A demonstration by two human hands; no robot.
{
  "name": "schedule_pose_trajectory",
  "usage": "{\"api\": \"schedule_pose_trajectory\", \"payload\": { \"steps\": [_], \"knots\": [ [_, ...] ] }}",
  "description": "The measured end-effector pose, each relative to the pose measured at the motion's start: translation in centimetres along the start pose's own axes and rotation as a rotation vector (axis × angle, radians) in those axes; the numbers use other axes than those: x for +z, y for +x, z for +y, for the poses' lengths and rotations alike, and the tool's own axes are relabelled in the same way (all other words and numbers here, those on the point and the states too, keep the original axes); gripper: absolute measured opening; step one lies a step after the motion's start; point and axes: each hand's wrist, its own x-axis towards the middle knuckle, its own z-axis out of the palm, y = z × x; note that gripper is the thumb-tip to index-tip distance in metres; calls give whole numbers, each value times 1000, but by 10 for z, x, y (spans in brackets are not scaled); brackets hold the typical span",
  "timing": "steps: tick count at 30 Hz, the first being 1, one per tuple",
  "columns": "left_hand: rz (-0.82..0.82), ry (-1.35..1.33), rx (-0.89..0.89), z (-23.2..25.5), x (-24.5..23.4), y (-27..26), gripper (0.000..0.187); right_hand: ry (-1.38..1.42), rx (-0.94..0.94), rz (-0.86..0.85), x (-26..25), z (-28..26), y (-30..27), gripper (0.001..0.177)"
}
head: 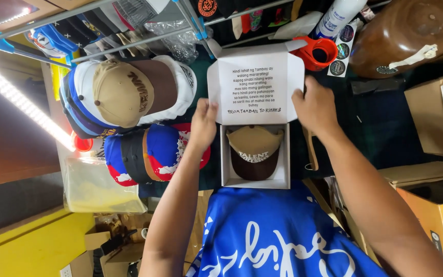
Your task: The person organizes caps into a stack and then places a cap into a box and closes it.
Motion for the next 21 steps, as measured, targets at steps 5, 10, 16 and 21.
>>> {"api": "schedule_pose_trajectory", "payload": {
  "steps": [5,10,16,21],
  "knots": [
    [125,252,297,-38,-5,-64,23,35,46,96,-13,-19,-93,50],
    [-14,442,366,-56,-8,-119,56,103,-142,20,-3,-18,-146,41],
    [-98,525,618,-122,6,-106,36,-36,-212,61,46,25,-154,21],
    [-139,460,621,-169,-5,-95,35,-182,-221,147,56,32,-168,29]
  ]
}}
